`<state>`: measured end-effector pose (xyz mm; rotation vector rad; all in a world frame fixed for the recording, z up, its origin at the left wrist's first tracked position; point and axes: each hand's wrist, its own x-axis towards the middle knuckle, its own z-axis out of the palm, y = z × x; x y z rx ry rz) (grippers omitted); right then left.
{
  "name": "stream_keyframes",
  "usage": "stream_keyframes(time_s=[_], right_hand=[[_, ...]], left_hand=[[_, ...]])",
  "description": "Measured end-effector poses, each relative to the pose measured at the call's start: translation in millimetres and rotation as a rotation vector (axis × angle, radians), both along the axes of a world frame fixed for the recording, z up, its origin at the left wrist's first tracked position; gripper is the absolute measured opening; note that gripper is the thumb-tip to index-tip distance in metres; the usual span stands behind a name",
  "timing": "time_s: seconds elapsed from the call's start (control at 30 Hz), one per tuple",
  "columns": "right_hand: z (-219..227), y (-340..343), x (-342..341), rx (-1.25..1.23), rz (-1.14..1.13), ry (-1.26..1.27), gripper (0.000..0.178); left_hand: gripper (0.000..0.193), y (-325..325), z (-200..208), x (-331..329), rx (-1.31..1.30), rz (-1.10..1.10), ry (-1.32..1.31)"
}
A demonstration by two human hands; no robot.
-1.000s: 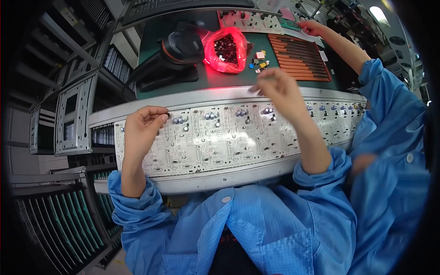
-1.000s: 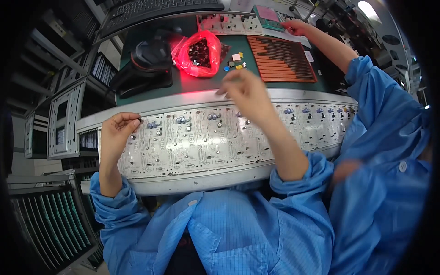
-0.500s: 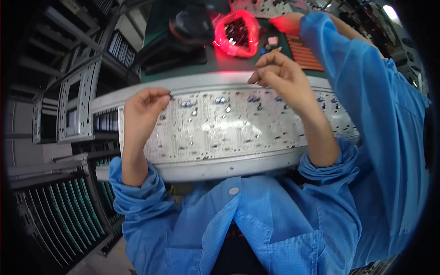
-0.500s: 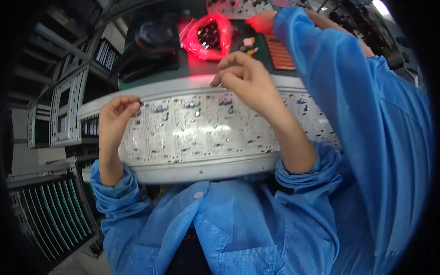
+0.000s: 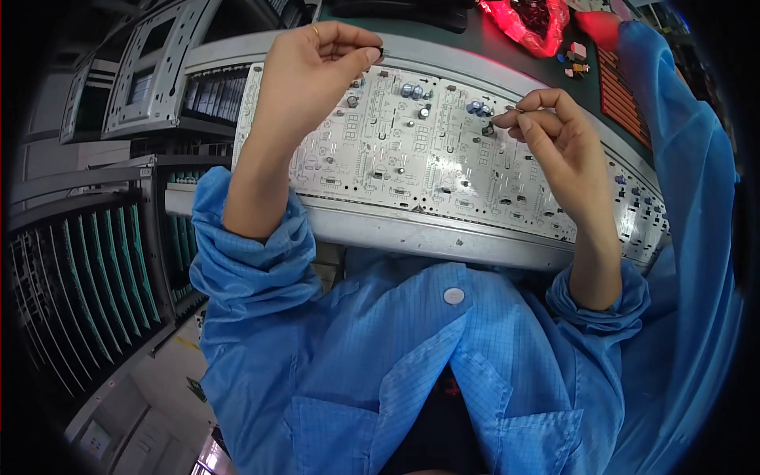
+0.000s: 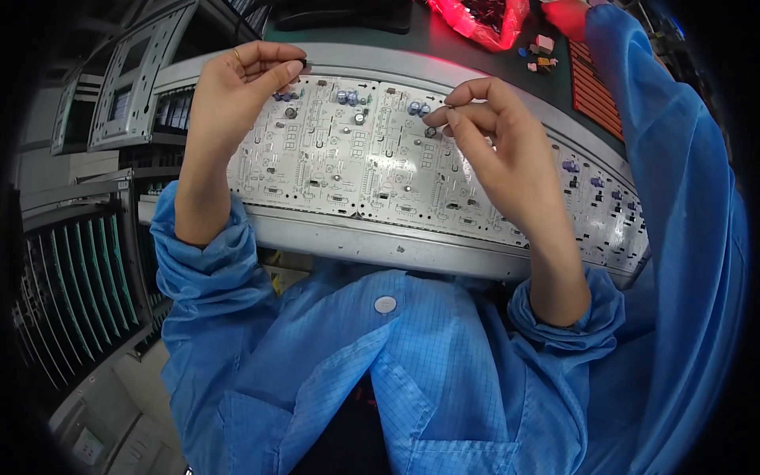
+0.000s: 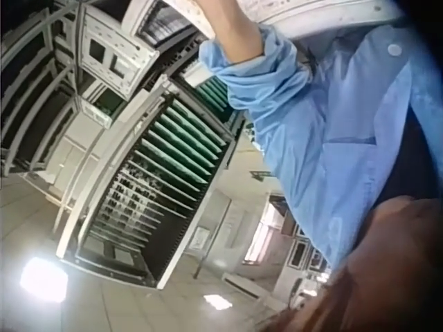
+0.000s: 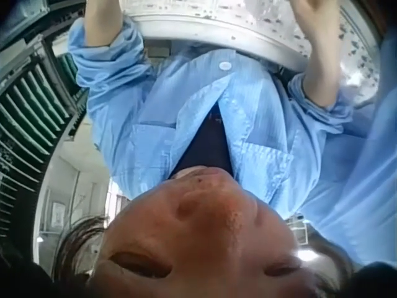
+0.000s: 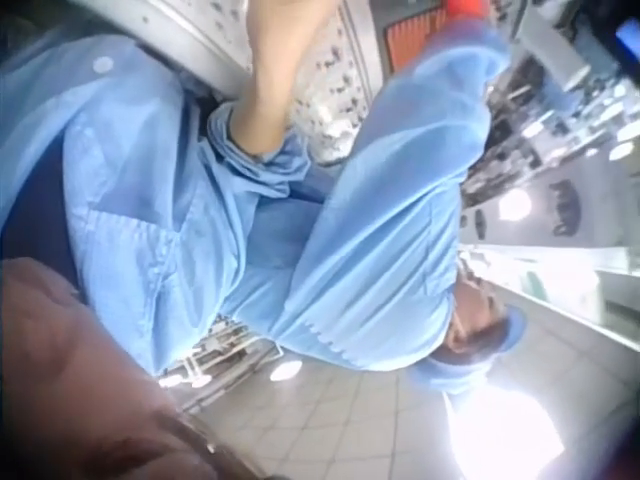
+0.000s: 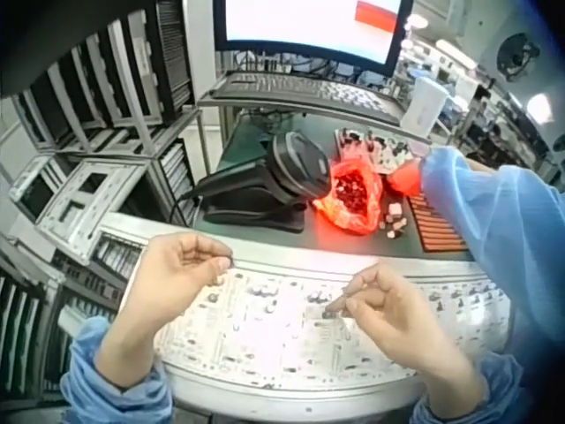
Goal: Assembling components onto printed circuit boards on an assembly line.
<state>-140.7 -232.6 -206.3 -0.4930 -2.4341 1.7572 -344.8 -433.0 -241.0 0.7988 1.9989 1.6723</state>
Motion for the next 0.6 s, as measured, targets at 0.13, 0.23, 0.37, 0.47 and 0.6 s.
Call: stream_keyframes(time_s=[0.13,0.23,0.37,0.47,0.6], right_hand=[[-3.5,-1.1,-4.3,0.132,-0.021,-0.004,0.018],[-5.6,1.4,-9.4,0.145,-0.064,0.002,0.017],[-1.9,-3.4,-17.0,0.431,-0.041,-0.014,0.015],[-4.8,-5.4,-24.7,0.648,0.012,0.012,0.015],[-10.7,-11.9,-33.9,0.802,0.080,0.093,0.015]], left_hand=[[0.017,-3.3,-0.7,-4.0,0.000,-0.009,0.016],[0.021,-5.0,-2.7,-7.1,-0.025,-0.050,0.036],[0.021,-7.0,-4.5,-6.9,0.007,-0.038,0.031],[0.021,-8.2,-4.9,-9.7,-0.006,-0.053,0.061],[0.019,-7.5,-4.3,-6.2,0.014,-0.028,0.030]])
